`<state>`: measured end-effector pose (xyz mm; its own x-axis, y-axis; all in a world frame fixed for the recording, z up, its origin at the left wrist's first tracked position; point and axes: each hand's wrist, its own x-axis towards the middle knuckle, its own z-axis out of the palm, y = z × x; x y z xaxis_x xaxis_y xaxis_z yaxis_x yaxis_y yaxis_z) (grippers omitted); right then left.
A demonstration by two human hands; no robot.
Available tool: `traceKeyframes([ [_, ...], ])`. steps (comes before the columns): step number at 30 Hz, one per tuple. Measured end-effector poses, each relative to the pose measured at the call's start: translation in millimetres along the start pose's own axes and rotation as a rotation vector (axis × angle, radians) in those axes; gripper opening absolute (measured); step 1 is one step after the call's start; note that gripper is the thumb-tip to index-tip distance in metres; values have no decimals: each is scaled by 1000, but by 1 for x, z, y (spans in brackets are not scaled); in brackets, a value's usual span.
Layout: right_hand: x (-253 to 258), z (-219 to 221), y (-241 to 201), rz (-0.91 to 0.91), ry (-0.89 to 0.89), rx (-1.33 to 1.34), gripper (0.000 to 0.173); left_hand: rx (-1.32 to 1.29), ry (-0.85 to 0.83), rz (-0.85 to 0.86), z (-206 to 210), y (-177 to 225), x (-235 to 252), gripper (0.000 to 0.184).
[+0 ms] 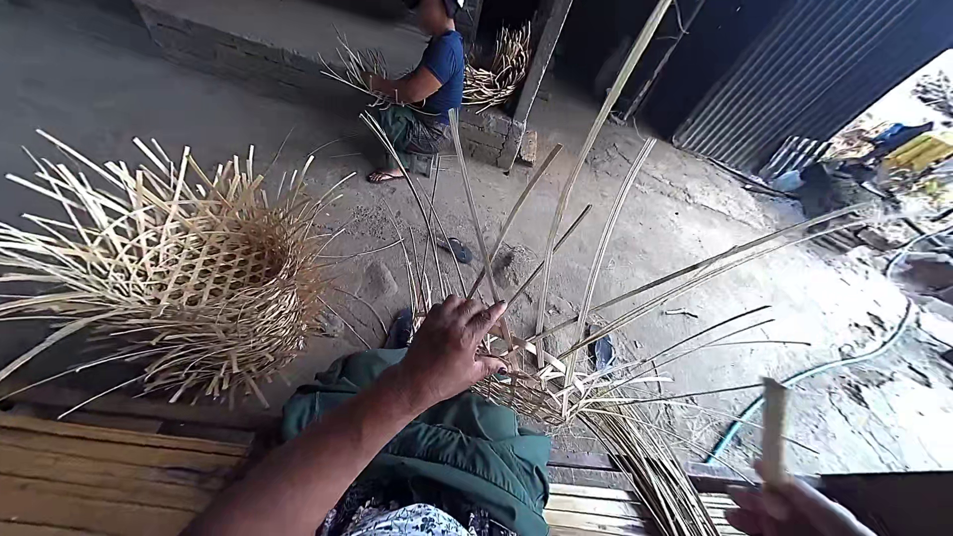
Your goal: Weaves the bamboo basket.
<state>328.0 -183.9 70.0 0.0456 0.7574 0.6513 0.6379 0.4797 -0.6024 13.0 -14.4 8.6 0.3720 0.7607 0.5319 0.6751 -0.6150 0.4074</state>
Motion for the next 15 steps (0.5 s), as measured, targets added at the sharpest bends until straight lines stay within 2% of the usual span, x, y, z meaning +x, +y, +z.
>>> traceKeyframes([
  [2,6,36,-1,64,-113,8,21,-6,35,32,3,4,-4,71],
  [5,15,91,10,149,-140,-45,29,8,88,83,5,7,-11,69],
  [7,18,112,16,221,-189,-66,34,18,98,99,4,8,-15,69],
  [11,12,131,12,263,-235,-44,35,-6,105,105,4,9,-23,68],
  [15,14,130,0,300,-285,-21,33,-60,76,112,4,12,-23,67],
])
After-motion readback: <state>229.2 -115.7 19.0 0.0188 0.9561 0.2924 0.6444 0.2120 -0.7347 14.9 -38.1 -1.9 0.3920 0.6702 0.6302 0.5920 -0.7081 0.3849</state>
